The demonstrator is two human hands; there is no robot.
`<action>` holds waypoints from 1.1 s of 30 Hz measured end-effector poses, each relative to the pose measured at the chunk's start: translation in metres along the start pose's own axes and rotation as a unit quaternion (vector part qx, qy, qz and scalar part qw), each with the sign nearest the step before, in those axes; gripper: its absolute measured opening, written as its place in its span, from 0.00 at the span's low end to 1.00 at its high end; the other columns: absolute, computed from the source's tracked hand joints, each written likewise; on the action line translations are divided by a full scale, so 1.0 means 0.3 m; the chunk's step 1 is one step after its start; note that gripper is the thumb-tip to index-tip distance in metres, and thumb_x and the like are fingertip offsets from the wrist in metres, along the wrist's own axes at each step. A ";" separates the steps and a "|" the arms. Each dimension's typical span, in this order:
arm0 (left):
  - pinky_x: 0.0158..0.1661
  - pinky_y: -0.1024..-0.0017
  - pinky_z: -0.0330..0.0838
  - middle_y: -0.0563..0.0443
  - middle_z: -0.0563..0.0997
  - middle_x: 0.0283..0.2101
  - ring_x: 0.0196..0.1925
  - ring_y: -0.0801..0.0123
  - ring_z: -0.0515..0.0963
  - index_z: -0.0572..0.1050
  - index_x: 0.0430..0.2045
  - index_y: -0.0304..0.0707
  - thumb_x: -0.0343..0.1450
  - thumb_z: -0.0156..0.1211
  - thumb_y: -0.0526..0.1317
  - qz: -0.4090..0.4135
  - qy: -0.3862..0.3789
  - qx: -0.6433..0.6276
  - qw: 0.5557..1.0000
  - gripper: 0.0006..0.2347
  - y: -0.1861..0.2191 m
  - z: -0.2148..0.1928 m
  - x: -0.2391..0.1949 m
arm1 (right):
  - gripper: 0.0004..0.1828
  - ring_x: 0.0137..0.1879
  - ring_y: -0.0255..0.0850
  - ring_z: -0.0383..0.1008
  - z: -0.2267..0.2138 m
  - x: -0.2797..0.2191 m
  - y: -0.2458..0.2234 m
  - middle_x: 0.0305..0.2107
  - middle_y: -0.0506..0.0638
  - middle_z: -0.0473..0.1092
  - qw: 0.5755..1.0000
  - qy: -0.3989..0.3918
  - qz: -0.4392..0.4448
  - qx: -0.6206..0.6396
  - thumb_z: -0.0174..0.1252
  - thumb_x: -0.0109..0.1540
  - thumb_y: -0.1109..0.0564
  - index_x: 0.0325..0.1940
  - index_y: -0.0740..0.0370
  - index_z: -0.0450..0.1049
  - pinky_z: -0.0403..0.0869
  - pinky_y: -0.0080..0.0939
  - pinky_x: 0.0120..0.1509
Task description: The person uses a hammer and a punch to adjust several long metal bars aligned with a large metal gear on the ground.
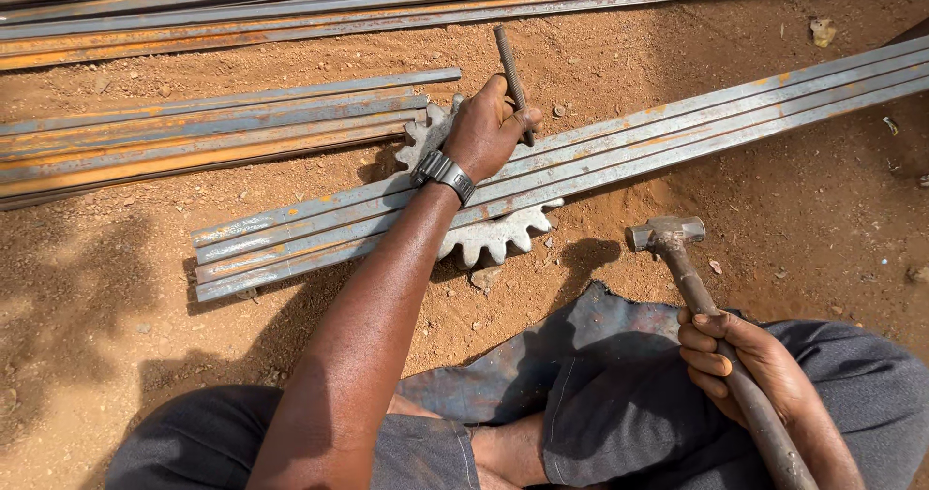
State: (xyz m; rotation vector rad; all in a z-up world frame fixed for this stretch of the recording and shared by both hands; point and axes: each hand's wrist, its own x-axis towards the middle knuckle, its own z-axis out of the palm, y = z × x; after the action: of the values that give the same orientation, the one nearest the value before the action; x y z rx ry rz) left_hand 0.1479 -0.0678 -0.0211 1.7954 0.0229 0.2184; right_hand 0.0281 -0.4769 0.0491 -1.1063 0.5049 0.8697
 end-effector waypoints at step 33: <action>0.22 0.65 0.78 0.55 0.76 0.18 0.20 0.65 0.80 0.65 0.65 0.57 0.74 0.56 0.46 0.060 -0.025 0.377 0.924 0.21 -0.053 0.076 -0.051 | 0.17 0.28 0.36 0.67 0.716 -0.357 -0.292 0.25 0.50 0.63 0.715 0.017 -0.563 -0.415 0.49 0.79 0.45 0.52 0.62 0.59 0.71 0.42 0.33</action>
State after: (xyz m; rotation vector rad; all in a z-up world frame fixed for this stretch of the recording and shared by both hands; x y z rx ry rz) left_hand 0.1383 -0.0880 -0.0436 2.5768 -0.0458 0.2731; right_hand 0.0237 -0.3326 0.2600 -1.9054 -0.6454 -0.1029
